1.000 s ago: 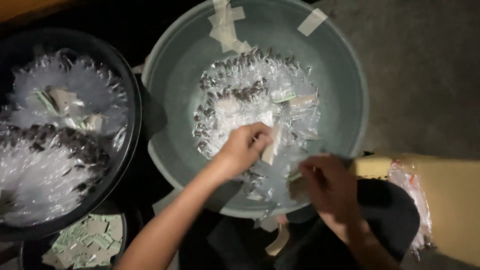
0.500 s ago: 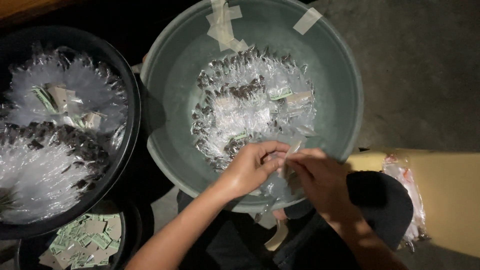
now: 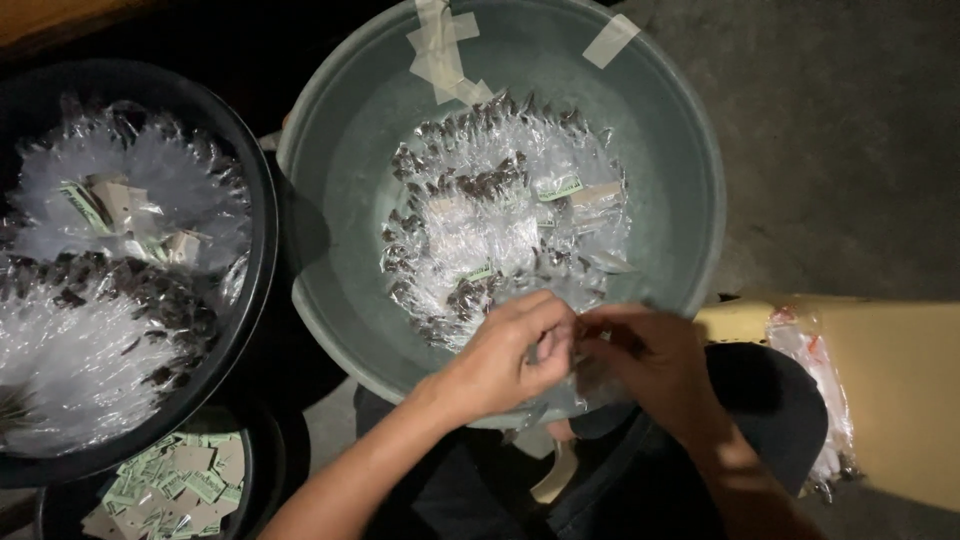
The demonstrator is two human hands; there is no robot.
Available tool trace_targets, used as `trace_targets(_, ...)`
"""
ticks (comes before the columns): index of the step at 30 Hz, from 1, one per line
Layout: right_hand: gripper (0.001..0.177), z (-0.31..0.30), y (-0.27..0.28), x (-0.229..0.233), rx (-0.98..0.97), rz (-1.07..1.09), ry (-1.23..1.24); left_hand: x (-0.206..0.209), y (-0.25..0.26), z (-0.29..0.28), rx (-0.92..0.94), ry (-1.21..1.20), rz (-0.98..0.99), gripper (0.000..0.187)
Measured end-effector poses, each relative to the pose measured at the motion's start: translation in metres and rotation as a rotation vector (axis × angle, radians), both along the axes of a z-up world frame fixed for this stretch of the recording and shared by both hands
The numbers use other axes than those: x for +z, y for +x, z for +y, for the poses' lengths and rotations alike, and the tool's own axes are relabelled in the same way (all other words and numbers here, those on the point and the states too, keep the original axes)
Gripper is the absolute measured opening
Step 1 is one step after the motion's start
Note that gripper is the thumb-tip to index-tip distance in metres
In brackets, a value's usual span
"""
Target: Sorting small items in plastic bags and filling small packets with a granular substance.
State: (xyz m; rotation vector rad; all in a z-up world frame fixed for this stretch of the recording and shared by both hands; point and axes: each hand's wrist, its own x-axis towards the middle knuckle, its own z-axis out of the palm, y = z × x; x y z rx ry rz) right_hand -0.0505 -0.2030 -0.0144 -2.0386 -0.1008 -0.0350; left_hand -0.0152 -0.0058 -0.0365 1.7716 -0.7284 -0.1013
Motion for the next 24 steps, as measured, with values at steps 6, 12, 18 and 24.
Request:
trace_targets(6,0.02,-0.014,0.0,0.0,0.154,0.223,-0.167,0.041,-0.005,0.012,-0.057,-0.212,0.277,0.02)
trace_targets(12,0.027,-0.02,-0.007,-0.013,0.005,0.219,0.271,0.05,-0.004,-0.004,0.142,-0.031,-0.317,0.012)
trace_targets(18,0.014,-0.027,-0.017,-0.026,-0.236,0.421,0.844,0.027,-0.002,-0.032,0.131,-0.191,-0.464,0.013)
trace_targets(24,0.05,-0.03,-0.008,-0.04,-0.195,0.632,0.926,-0.01,0.086,-0.031,0.008,-0.121,0.156,0.018)
